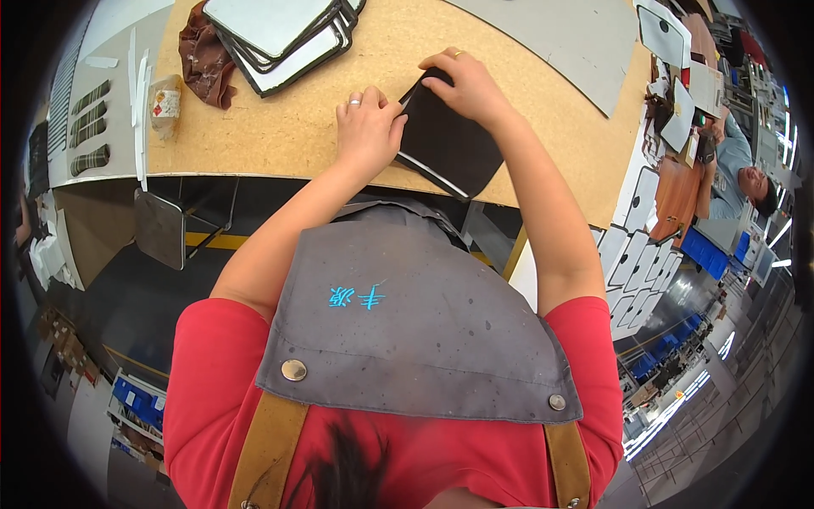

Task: Assembling leather bag components by aligning and pressing pieces together.

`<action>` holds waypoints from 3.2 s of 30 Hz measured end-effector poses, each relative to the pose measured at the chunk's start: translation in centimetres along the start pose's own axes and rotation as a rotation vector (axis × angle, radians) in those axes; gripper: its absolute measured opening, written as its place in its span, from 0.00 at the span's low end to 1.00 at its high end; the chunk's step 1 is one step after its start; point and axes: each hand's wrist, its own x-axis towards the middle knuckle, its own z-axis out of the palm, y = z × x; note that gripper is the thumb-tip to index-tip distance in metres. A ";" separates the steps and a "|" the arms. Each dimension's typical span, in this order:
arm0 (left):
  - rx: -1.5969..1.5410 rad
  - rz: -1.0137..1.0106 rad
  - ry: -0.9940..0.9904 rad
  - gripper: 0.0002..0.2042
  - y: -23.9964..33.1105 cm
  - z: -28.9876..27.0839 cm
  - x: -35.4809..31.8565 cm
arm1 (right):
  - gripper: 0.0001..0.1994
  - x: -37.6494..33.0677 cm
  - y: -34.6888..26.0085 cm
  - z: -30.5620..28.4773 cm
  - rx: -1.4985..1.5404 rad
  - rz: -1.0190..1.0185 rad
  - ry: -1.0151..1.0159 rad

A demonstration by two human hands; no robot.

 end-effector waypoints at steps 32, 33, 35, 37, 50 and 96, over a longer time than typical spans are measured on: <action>0.045 0.812 0.065 0.06 9.8 -13.8 4.7 | 0.02 -12.3 -7.9 -7.3 0.453 0.112 0.700; 0.071 0.799 0.062 0.06 9.9 -13.1 5.2 | 0.01 -12.3 -7.0 -5.6 0.588 0.211 0.788; 0.107 0.814 0.042 0.06 9.1 -10.0 6.4 | 0.04 -12.8 -5.3 -2.0 1.033 0.496 0.853; 0.150 0.820 0.030 0.06 8.0 -6.0 7.2 | 0.05 -14.6 -2.8 1.7 0.863 0.557 0.739; -0.085 0.393 -0.130 0.17 1.3 0.8 6.5 | 0.07 -14.7 4.0 1.9 0.560 0.650 0.241; -0.043 0.248 -0.086 0.21 0.6 4.6 -4.4 | 0.12 -3.1 2.2 -1.1 0.583 0.763 -0.300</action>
